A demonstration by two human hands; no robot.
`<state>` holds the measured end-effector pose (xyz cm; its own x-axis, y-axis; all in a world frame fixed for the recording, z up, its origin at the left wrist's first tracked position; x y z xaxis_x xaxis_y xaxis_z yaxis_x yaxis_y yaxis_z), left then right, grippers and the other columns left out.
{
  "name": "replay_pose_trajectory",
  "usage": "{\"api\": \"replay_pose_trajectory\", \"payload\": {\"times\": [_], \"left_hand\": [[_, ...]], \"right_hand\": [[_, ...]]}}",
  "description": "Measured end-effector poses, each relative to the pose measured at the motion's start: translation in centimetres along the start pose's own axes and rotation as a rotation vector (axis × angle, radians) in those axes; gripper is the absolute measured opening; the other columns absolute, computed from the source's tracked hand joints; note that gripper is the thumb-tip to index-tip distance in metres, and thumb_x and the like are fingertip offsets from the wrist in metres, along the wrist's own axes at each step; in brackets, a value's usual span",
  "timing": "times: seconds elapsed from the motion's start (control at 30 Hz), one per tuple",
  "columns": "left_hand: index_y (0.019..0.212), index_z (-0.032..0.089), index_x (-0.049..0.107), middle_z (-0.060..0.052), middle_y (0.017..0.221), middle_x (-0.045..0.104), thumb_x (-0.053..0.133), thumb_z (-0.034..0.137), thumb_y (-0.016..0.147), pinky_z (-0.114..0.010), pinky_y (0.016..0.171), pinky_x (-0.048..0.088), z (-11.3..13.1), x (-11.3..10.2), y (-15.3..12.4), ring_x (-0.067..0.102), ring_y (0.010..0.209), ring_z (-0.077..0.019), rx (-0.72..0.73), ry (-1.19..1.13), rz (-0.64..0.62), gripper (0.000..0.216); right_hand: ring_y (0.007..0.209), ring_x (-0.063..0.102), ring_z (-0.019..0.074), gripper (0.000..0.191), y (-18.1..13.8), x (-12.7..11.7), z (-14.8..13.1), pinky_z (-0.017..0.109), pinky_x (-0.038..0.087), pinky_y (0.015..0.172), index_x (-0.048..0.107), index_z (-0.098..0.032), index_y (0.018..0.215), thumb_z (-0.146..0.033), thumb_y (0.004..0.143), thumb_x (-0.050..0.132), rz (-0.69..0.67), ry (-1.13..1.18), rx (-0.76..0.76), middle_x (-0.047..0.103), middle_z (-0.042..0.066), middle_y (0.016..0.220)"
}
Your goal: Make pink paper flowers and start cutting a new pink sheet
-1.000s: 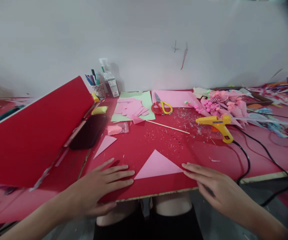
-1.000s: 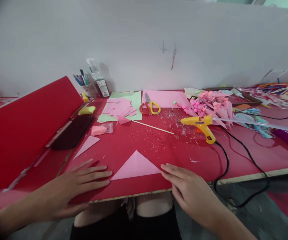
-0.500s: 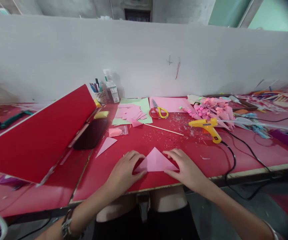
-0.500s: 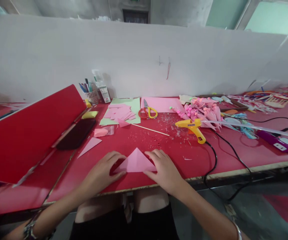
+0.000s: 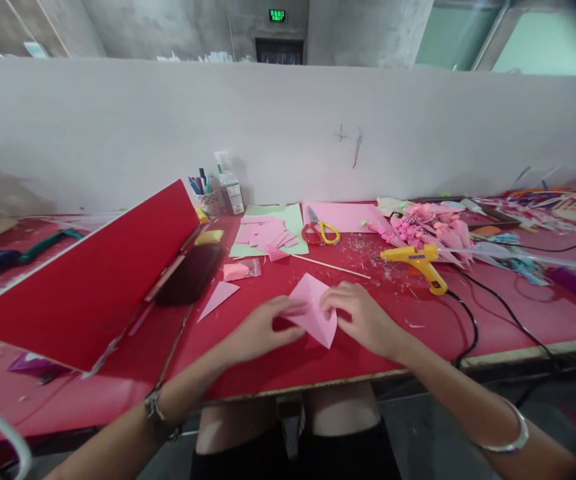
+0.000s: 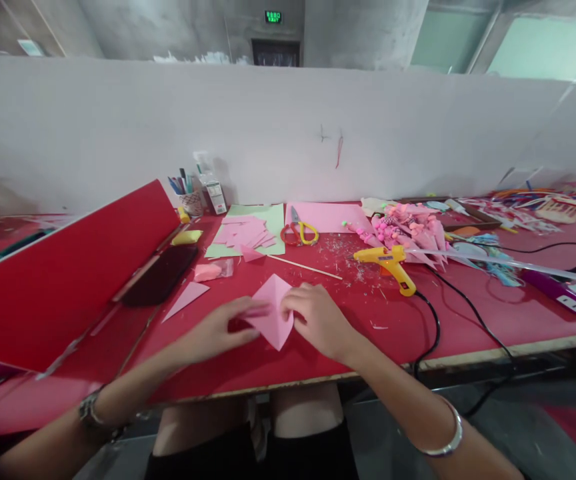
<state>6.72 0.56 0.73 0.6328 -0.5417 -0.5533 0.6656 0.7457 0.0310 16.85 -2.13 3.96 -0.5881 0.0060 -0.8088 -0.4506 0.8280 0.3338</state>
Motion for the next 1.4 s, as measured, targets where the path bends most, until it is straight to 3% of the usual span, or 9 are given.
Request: {"api": "replay_pose_trajectory", "payload": {"times": [0.13,0.3,0.5,0.73,0.87,1.03,1.13,1.27,1.4], "left_hand": [[0.105,0.021,0.06,-0.006,0.125,0.05,0.037,0.038,0.084,-0.039,0.097,0.032,-2.5,-3.4,2.3,0.043,0.116,-0.0227,-0.153,-0.398,0.185,0.036],[0.118,0.02,0.05,-0.006,0.136,0.036,0.04,0.036,0.084,-0.036,0.095,0.035,-2.3,-5.9,4.6,0.038,0.12,-0.0206,-0.019,-0.7,0.357,0.039],[0.123,0.024,0.045,-0.004,0.129,0.044,0.039,0.028,0.081,-0.037,0.094,0.036,-3.1,-5.8,5.2,0.05,0.108,-0.0196,0.03,-0.716,0.338,0.043],[0.121,0.026,0.038,-0.005,0.118,0.048,0.047,0.015,0.071,-0.03,0.082,0.042,-5.4,-5.5,4.9,0.061,0.083,-0.0129,-0.037,-0.466,0.318,0.052],[0.087,0.018,0.052,-0.002,0.088,0.057,0.053,0.027,0.073,-0.025,0.07,0.043,-4.7,-6.7,4.4,0.057,0.075,-0.0129,-0.026,-0.286,0.439,0.017],[0.064,0.017,0.05,0.003,0.063,0.051,0.056,0.032,0.073,-0.023,0.063,0.039,-4.1,-7.7,3.6,0.049,0.064,-0.0117,-0.032,-0.113,0.585,0.019],[0.074,0.018,0.05,0.004,0.063,0.053,0.06,0.032,0.07,-0.023,0.061,0.041,-4.6,-7.2,3.6,0.052,0.063,-0.0118,-0.073,-0.278,0.576,0.017],[0.111,0.022,0.04,0.005,0.066,0.059,0.064,0.03,0.067,-0.023,0.065,0.043,-5.7,-6.1,3.5,0.056,0.064,-0.0105,-0.13,-0.586,0.588,0.05],[0.091,0.014,0.057,0.002,0.059,0.058,0.064,0.034,0.067,-0.021,0.061,0.042,-6.3,-4.0,4.3,0.052,0.057,-0.0094,-0.168,-0.673,0.47,0.032]], "right_hand": [[0.089,0.049,0.0167,0.017,2.7,-2.0,0.3,0.038,0.027,0.088,0.058,-0.021,0.077,-0.007,0.074,0.048,0.097,-0.087,-0.063,0.06,0.0,0.092],[0.113,0.033,0.0245,0.014,5.4,-3.8,1.1,0.043,0.024,0.094,0.065,-0.028,0.085,-0.028,0.07,0.063,0.324,-0.221,-0.062,0.038,0.002,0.123],[0.109,0.039,0.021,0.008,6.4,-4.2,5.3,0.038,0.032,0.094,0.064,-0.022,0.075,-0.021,0.074,0.056,0.611,0.052,0.097,0.04,0.006,0.105],[0.105,0.047,0.0182,0.003,6.7,-1.0,8.6,0.031,0.039,0.086,0.054,-0.019,0.073,-0.021,0.07,0.053,0.449,0.557,0.215,0.05,0.005,0.104],[0.088,0.053,0.0163,0.004,6.4,-0.1,8.5,0.028,0.04,0.079,0.053,-0.019,0.071,-0.023,0.071,0.055,0.394,0.705,0.227,0.056,0.001,0.083],[0.068,0.052,0.011,0.013,6.0,1.1,9.7,0.023,0.041,0.067,0.054,-0.02,0.079,-0.025,0.07,0.061,0.416,0.945,0.281,0.054,-0.004,0.072],[0.067,0.054,0.0111,0.016,5.9,1.6,10.4,0.024,0.043,0.068,0.052,-0.02,0.078,-0.028,0.07,0.062,0.437,1.018,0.335,0.056,-0.003,0.071],[0.068,0.057,0.0115,0.018,6.0,1.9,10.0,0.026,0.045,0.071,0.049,-0.021,0.082,-0.027,0.071,0.061,0.416,1.084,0.328,0.059,-0.003,0.073],[0.067,0.061,0.0122,0.027,5.9,2.0,9.3,0.026,0.047,0.069,0.046,-0.022,0.093,-0.024,0.07,0.061,0.402,1.054,0.346,0.062,-0.003,0.073]]}}
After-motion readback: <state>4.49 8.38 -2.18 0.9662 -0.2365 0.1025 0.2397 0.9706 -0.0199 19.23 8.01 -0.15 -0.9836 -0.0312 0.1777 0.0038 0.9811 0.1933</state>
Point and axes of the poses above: each hand's wrist, its own y-axis towards the middle knuckle, its own x-axis out of the palm, z = x × y, the point moved 10 cm from there along y, towards the middle knuckle
